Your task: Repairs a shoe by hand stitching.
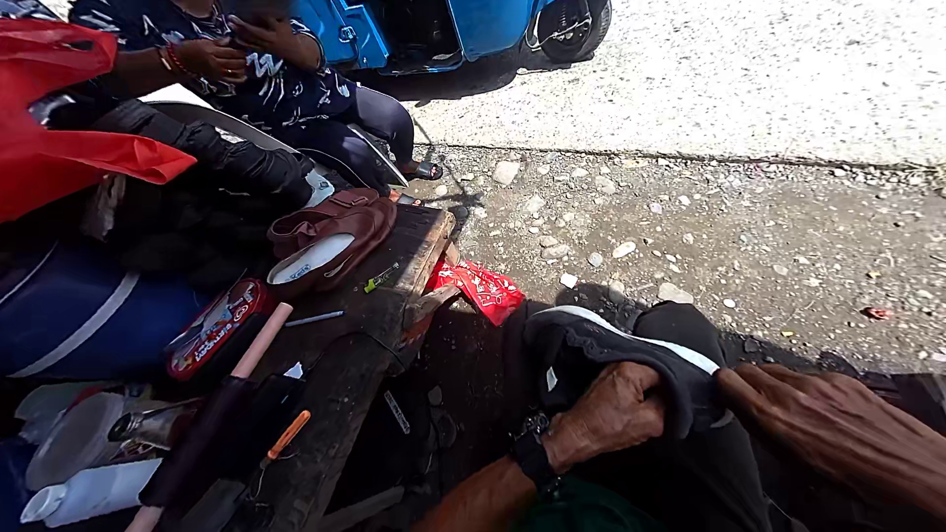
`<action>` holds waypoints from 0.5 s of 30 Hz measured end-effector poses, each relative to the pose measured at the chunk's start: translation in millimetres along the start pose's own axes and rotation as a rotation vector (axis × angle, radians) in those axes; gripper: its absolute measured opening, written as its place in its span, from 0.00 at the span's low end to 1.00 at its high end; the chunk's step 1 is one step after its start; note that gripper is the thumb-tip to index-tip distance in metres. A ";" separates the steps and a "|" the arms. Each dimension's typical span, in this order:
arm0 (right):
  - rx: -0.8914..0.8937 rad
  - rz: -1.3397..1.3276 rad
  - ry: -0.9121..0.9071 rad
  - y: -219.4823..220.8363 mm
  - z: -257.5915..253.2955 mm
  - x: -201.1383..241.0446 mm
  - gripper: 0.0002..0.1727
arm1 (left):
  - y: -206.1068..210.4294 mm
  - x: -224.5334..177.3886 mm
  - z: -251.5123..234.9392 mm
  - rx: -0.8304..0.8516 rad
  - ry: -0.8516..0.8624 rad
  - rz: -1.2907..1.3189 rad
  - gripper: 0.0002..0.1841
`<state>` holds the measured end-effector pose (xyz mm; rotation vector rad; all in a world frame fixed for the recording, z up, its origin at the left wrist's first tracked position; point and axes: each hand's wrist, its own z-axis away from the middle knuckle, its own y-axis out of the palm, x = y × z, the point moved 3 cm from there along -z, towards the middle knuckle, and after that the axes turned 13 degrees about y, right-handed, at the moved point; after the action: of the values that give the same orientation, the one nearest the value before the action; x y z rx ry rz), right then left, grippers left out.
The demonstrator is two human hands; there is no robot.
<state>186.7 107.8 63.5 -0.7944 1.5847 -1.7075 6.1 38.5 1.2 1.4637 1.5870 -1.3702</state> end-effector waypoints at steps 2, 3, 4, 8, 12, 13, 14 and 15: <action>-0.069 0.032 -0.049 -4.9 -2.7 -3.0 0.06 | -1.3 -2.3 -1.0 -0.009 -0.028 0.002 0.06; -0.006 0.014 -0.050 -10.7 -5.2 -3.4 0.07 | -1.3 -2.4 -0.9 -0.018 -0.038 0.003 0.06; 0.065 -0.007 -0.046 -15.2 -7.5 -4.2 0.08 | -1.1 -1.9 -1.0 -0.026 -0.042 0.004 0.05; 0.170 -0.061 -0.015 -13.8 -2.7 -7.7 0.14 | 2.9 3.2 -0.5 -0.046 -0.029 0.023 0.05; 0.048 -0.072 0.000 -6.0 5.7 -9.4 0.14 | 4.8 5.1 -1.3 -0.055 -0.018 0.061 0.06; 0.033 -0.068 0.001 -5.9 6.6 -9.7 0.14 | 5.0 5.2 -1.8 -0.055 -0.018 0.068 0.06; 0.021 -0.063 -0.002 -5.3 7.5 -9.6 0.14 | 5.7 5.3 -1.5 -0.054 -0.020 0.076 0.06; 0.010 -0.061 -0.005 -4.9 8.3 -9.5 0.15 | 6.4 5.4 -1.2 -0.054 -0.019 0.081 0.06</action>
<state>198.7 110.7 69.1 -0.8496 1.5615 -1.7543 11.1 40.7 -5.2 1.4620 1.5245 -1.2827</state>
